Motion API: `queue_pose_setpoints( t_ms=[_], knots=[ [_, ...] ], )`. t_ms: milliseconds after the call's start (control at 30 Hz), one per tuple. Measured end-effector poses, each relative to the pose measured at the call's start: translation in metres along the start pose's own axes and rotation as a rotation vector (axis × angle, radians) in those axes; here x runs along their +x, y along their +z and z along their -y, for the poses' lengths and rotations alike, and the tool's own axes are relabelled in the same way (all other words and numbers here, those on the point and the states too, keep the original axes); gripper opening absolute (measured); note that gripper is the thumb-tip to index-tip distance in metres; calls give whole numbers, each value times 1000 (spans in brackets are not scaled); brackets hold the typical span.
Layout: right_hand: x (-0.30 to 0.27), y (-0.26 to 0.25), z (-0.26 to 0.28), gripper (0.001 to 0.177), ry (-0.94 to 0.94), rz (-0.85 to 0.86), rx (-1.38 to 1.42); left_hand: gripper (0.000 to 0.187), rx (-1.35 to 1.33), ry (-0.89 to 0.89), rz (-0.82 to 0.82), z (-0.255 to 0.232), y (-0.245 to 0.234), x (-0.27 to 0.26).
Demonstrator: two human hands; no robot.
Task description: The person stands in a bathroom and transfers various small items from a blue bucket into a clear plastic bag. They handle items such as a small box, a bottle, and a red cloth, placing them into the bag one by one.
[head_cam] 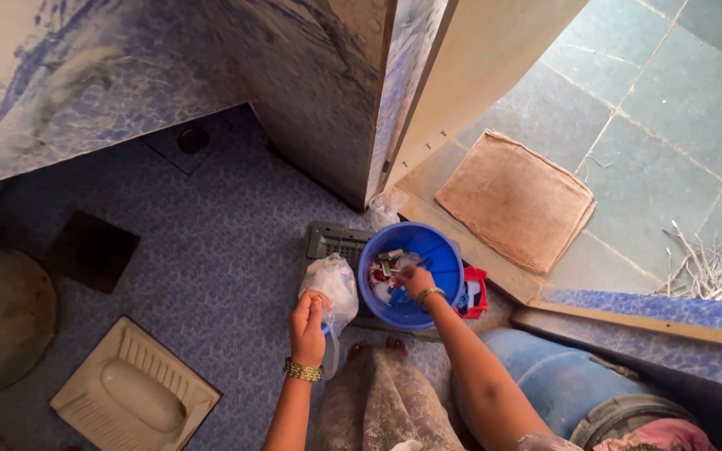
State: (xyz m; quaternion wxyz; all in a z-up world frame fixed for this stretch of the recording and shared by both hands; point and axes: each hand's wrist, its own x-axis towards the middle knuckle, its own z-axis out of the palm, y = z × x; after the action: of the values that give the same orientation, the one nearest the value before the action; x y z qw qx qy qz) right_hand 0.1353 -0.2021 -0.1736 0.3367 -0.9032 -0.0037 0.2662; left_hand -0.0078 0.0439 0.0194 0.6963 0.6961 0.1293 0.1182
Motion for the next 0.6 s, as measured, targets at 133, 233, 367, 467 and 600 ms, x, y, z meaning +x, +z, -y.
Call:
queue_pose_setpoints(
  t_ms=[133,233,367,467,600],
  knots=[
    [2,-1,-7,32,24,-28,-15,30,29,4,-5,3,0,1],
    [4,2,-13,26,-5,-57,-10,30,62,11,-5,3,0,3],
    [8,7,-22,21,25,-80,-40,29,95,37,-9,3,2,7],
    [8,12,-28,22,38,-88,-30,27,86,48,-6,5,3,11],
    [10,20,-35,20,93,-81,-64,27,49,35,13,11,4,12]
  ],
)
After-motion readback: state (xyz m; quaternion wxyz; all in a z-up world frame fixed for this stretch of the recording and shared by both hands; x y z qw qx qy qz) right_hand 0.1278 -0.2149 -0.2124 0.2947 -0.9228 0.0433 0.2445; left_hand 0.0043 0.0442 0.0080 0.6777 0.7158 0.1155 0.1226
